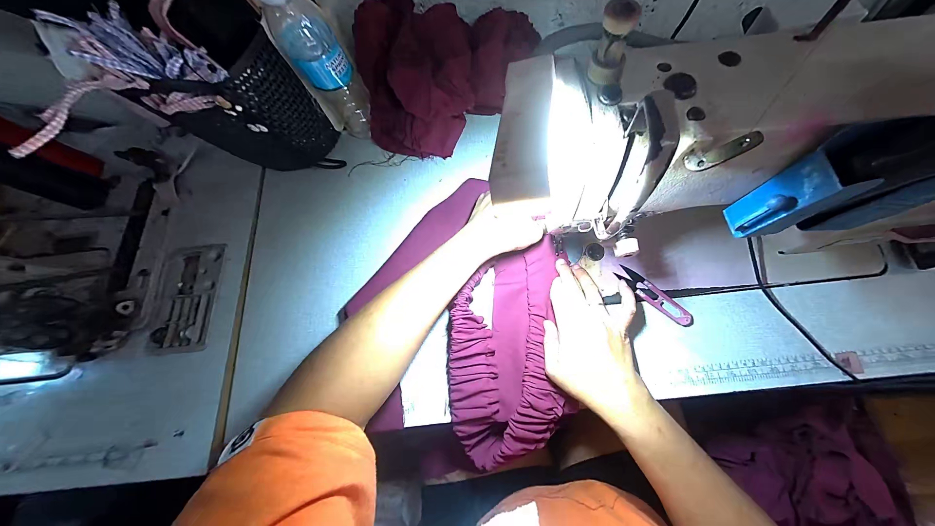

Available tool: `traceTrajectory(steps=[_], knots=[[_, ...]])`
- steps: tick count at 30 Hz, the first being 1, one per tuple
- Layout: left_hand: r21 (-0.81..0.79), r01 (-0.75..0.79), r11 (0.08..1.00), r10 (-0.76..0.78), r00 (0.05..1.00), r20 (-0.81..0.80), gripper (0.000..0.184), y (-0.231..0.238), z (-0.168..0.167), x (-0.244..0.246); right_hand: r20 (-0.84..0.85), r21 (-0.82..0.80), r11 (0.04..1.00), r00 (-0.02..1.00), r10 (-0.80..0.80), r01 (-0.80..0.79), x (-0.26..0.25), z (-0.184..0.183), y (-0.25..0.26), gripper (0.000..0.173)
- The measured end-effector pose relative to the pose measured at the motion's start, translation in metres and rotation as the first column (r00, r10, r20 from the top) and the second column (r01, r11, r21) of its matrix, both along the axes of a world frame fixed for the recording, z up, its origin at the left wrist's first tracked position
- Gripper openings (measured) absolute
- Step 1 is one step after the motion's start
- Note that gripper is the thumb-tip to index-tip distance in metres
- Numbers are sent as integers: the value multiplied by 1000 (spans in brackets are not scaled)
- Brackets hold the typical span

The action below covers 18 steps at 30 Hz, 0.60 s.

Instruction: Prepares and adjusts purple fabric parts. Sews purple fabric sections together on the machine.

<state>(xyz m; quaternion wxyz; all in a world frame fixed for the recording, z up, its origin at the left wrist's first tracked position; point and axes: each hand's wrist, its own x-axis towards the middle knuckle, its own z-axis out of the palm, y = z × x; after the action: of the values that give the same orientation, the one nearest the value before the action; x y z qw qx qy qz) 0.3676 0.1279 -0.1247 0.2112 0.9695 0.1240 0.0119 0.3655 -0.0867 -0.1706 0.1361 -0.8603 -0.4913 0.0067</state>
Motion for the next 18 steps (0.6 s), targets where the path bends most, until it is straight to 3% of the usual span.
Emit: traceTrajectory(steps=[6,12,18], knots=[[80,75,994,-68,993,-96,34,-5,13,5,-33,-23,1000,999,11,-11,3,1,0,49],[40,78,996,-74,993,-94,39,-3,16,6,-27,-6,1000,1000,-14,14,-1,-1,3,48],[27,78,997,-72,978,-195,41,-8,30,7,-13,9,1000,1000,-17,17,-2,-2,3,47]])
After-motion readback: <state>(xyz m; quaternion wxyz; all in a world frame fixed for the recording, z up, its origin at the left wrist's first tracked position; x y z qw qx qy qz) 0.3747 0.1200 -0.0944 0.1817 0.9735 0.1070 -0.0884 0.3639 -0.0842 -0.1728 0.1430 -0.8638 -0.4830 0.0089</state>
